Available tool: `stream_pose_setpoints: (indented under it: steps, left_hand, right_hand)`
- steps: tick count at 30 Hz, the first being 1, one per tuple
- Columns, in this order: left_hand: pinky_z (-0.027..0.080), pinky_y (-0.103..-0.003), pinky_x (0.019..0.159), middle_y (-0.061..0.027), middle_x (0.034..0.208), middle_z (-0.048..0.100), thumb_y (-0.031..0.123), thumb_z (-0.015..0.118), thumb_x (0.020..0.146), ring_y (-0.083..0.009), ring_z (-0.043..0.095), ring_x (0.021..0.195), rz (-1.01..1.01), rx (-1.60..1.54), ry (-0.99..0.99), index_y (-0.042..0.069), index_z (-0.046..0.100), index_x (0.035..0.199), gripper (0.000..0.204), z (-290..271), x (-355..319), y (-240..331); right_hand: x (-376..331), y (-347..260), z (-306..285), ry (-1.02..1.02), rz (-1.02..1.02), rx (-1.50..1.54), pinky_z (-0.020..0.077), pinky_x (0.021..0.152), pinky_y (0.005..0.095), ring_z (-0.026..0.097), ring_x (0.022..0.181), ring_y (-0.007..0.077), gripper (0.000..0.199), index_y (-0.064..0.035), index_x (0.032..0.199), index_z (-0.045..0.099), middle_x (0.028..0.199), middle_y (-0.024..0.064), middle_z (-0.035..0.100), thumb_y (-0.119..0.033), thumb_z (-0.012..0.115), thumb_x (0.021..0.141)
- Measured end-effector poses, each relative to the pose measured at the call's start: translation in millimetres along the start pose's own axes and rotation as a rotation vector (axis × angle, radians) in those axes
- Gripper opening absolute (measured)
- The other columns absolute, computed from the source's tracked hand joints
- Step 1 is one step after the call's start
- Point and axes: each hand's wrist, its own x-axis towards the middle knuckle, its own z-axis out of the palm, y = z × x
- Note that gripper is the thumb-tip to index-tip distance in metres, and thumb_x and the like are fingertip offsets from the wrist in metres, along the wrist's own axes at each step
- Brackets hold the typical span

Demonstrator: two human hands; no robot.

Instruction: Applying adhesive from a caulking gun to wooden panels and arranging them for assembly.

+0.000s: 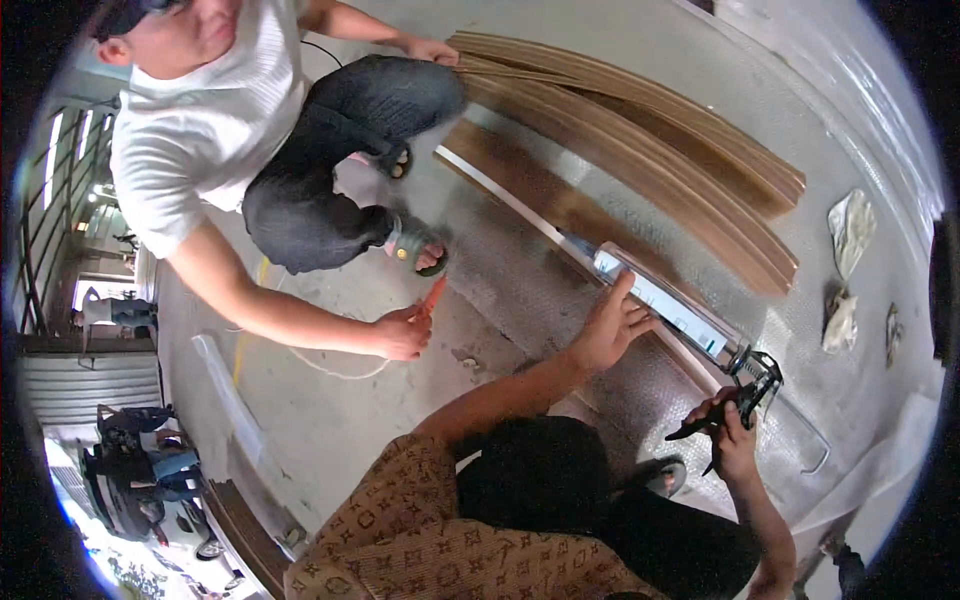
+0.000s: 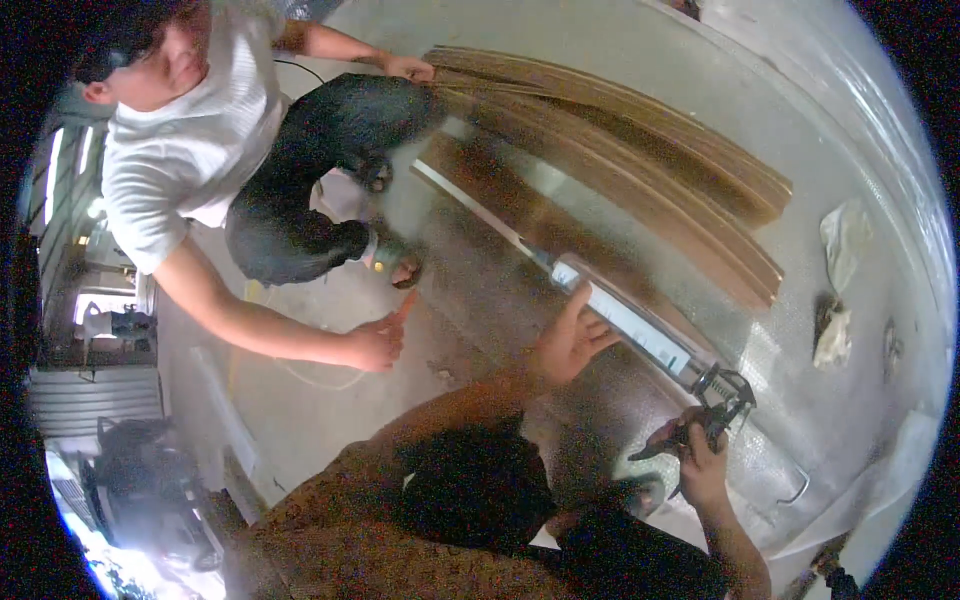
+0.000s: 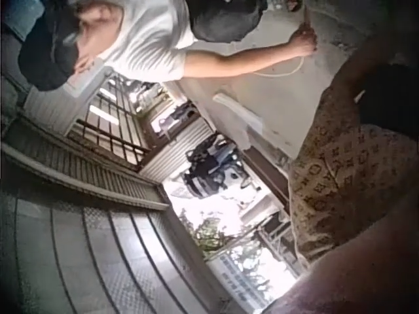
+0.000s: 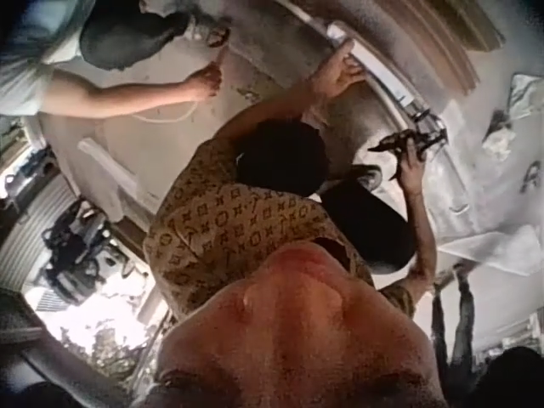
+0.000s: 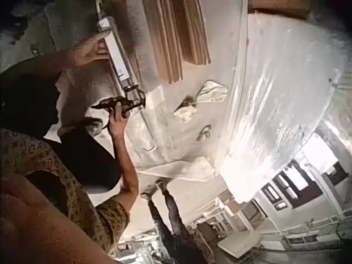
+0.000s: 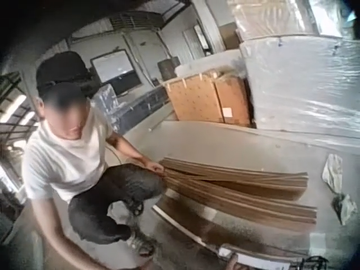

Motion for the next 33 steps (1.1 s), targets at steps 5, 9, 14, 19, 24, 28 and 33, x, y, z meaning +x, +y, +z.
stream_pose_setpoints:
  steps: [5, 9, 14, 19, 24, 28, 33]
  left_hand:
    - [0.037, -0.04, 0.096, -0.0084, 0.119, 0.05, 0.05, 0.048, 0.088, -0.0226, 0.046, 0.113, 0.064, -0.017, -0.06, 0.013, 0.037, 0.127, 0.055, -14.1, 3.1, 10.1]
    - [0.037, -0.039, 0.096, -0.0066, 0.118, 0.05, 0.051, 0.048, 0.088, -0.0217, 0.046, 0.112, 0.103, -0.069, -0.032, 0.013, 0.04, 0.125, 0.054, -16.9, 3.6, 12.7]
    - [0.039, -0.038, 0.093, -0.006, 0.113, 0.054, 0.051, 0.048, 0.088, -0.0208, 0.051, 0.106, 0.102, -0.084, 0.076, 0.012, 0.042, 0.123, 0.053, -20.7, 5.2, 21.7]
    - [0.039, -0.039, 0.092, -0.0018, 0.095, 0.056, 0.054, 0.05, 0.086, -0.0158, 0.054, 0.093, 0.19, -0.021, 0.16, 0.011, 0.045, 0.117, 0.053, -25.7, 22.5, 51.3]
    - [0.04, -0.037, 0.09, 0.0029, 0.084, 0.05, 0.056, 0.052, 0.084, -0.0104, 0.051, 0.078, 0.44, 0.079, 0.138, 0.014, 0.047, 0.109, 0.049, -71.0, 54.4, 97.8]
    - [0.044, -0.037, 0.081, 0.002, 0.081, 0.051, 0.052, 0.052, 0.085, -0.0109, 0.052, 0.077, 0.407, -0.009, 0.289, 0.015, 0.048, 0.105, 0.043, -107.0, 86.8, 154.5]
    - [0.043, -0.039, 0.074, -0.0008, 0.094, 0.053, 0.054, 0.053, 0.081, -0.0162, 0.053, 0.086, 0.447, 0.075, 0.252, 0.014, 0.048, 0.109, 0.049, -134.1, 89.9, 200.8]
  right_hand:
    - [22.3, 13.0, -14.2, -0.066, -0.071, -0.086, 0.048, 0.076, 0.0365, 0.058, 0.084, 0.0239, 0.021, 0.001, 0.107, 0.046, 0.091, 0.0122, 0.056, -0.011, 0.046, 0.09]
    - [30.5, 25.8, -19.4, -0.013, -0.158, -0.53, 0.0471, 0.077, 0.0364, 0.058, 0.084, 0.024, 0.021, 0.0013, 0.103, 0.046, 0.088, 0.0125, 0.055, -0.016, 0.047, 0.09]
    - [36.1, 15.0, 10.8, -0.022, -0.088, -0.234, 0.0494, 0.076, 0.0396, 0.06, 0.082, 0.0264, 0.023, -0.0011, 0.1, 0.042, 0.085, 0.0144, 0.057, -0.023, 0.045, 0.093]
    - [68.2, 19.7, 16.3, -0.137, -0.307, -0.68, 0.0492, 0.078, 0.04, 0.06, 0.084, 0.0274, 0.02, -0.0007, 0.1, 0.043, 0.09, 0.0156, 0.058, -0.019, 0.046, 0.093]
    - [134.5, 68.1, 57.0, -0.227, -0.754, -1.291, 0.0391, 0.092, 0.0373, 0.051, 0.105, 0.0258, 0.048, -0.0093, 0.123, 0.048, 0.11, 0.0122, 0.053, -0.007, 0.062, 0.077]
    - [174.2, 103.9, 137.5, 0.002, -0.721, -1.161, 0.0455, 0.076, 0.0335, 0.057, 0.087, 0.0219, 0.032, -0.0006, 0.109, 0.052, 0.094, 0.0103, 0.057, -0.003, 0.062, 0.079]
    - [204.2, 101.3, 224.9, 0.051, 0.001, 0.011, 0.0462, 0.06, 0.0275, 0.059, 0.074, 0.0179, 0.019, -0.0034, 0.097, 0.049, 0.087, 0.0079, 0.058, -0.009, 0.061, 0.084]
